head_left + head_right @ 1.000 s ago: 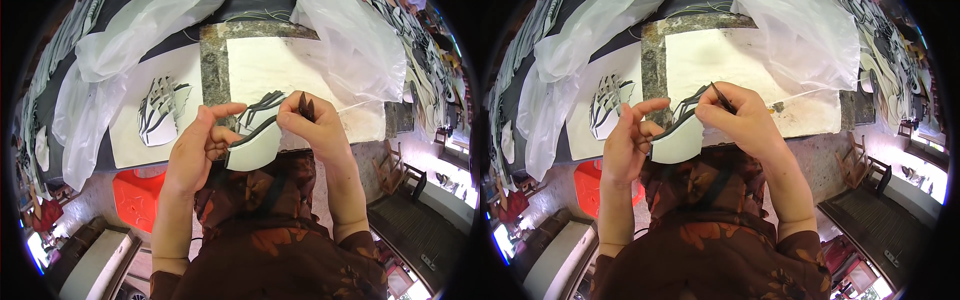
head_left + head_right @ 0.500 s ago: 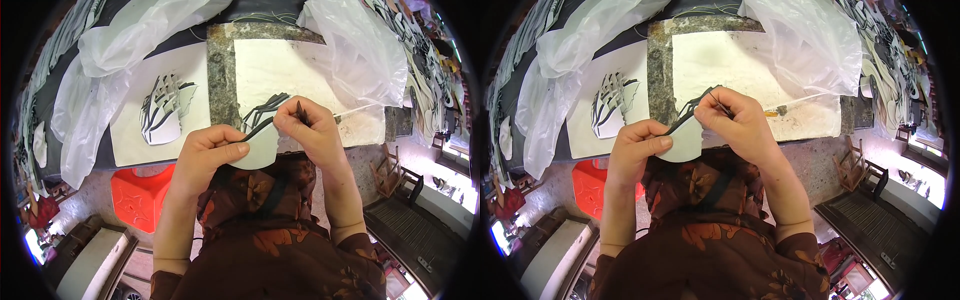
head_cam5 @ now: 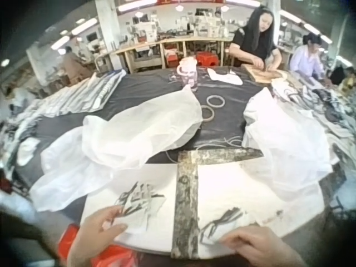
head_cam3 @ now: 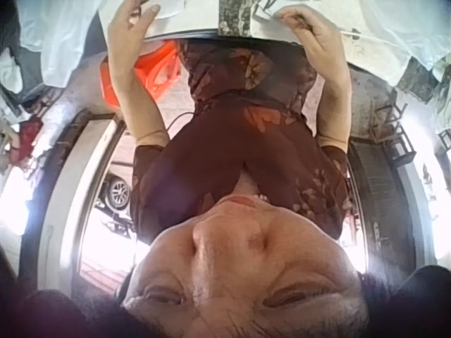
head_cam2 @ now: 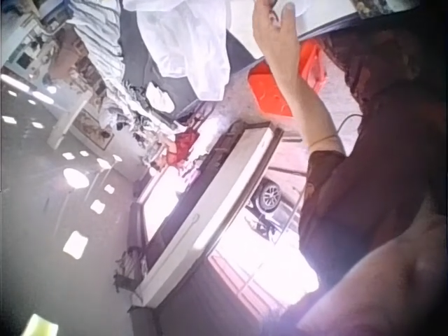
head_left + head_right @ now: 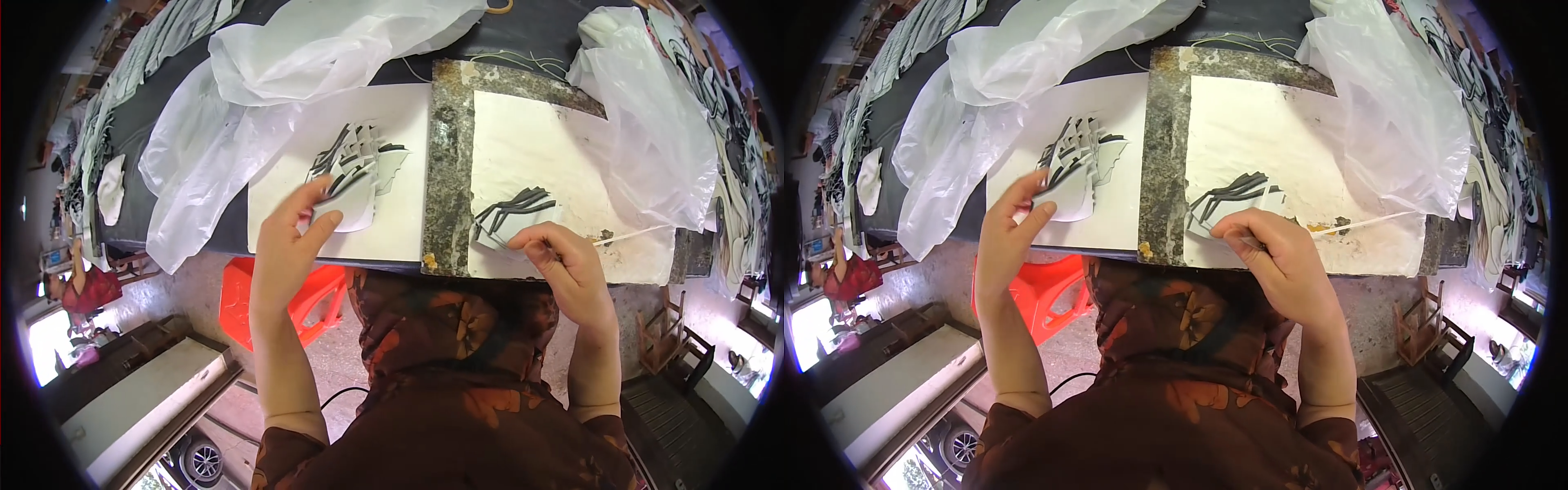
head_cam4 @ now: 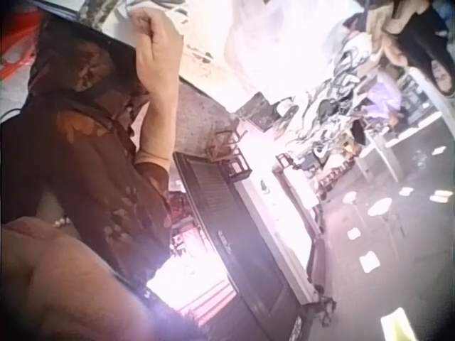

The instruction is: Trimming excess threads or material from shoe components using snips.

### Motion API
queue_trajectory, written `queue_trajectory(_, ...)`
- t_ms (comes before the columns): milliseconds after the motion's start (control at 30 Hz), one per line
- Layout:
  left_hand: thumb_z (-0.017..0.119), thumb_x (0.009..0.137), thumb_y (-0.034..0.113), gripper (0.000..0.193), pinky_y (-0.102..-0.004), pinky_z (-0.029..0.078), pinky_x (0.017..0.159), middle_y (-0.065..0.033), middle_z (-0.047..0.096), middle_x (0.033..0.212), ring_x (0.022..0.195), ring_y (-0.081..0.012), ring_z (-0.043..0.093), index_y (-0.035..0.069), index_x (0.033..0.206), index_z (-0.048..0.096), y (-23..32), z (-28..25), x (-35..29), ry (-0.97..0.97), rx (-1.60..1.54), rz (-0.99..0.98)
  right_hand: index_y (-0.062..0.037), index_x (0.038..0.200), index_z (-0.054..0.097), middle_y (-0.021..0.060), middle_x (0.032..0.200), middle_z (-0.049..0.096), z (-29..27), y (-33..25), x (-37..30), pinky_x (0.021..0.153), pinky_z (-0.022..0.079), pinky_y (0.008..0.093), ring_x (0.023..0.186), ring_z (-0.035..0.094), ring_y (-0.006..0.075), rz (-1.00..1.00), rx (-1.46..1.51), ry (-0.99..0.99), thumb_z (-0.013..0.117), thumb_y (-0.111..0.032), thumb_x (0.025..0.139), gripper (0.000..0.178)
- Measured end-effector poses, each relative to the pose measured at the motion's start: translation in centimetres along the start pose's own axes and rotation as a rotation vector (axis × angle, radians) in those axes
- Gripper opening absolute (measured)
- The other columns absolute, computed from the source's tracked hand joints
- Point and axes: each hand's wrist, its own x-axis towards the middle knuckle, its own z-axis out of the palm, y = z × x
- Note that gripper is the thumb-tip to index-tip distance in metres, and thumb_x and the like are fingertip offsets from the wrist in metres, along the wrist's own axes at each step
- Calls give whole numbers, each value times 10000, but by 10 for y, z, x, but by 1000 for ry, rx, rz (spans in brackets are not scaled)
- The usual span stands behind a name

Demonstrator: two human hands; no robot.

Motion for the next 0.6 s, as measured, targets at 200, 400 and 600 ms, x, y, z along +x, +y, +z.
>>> queue_trajectory(200, 833, 692, 162, 946, -504, 236, 1186, -174, 353, 1565, 1441, -385, 322, 150, 1530, 393, -17, 19, 4, 197, 765, 396, -6, 1061, 658, 96, 904, 660, 2, 6, 1, 783, 486, 287, 827, 617, 198, -27, -12, -42, 576, -77, 977, 137)
queue_trajectory(400, 849, 677, 166, 938, -484, 283, 1167, -173, 364, 1561, 1434, -400, 328, 140, 1514, 426, -31, 15, 39, 127, 664, 482, -13, 1065, 659, 110, 900, 662, 2, 6, -3, 781, 492, 295, 841, 632, 221, -26, -45, -58, 579, -45, 948, 146)
queue_trajectory(600, 803, 758, 124, 716, -406, 387, 1081, -142, 533, 1378, 1287, -316, 484, 108, 1426, 547, 20, 30, 29, 206, 447, 543, -64, 1059, 681, 100, 929, 700, 3, 13, -7, 721, 517, 363, 811, 674, 290, -222, -153, -89, 655, -74, 888, 172)
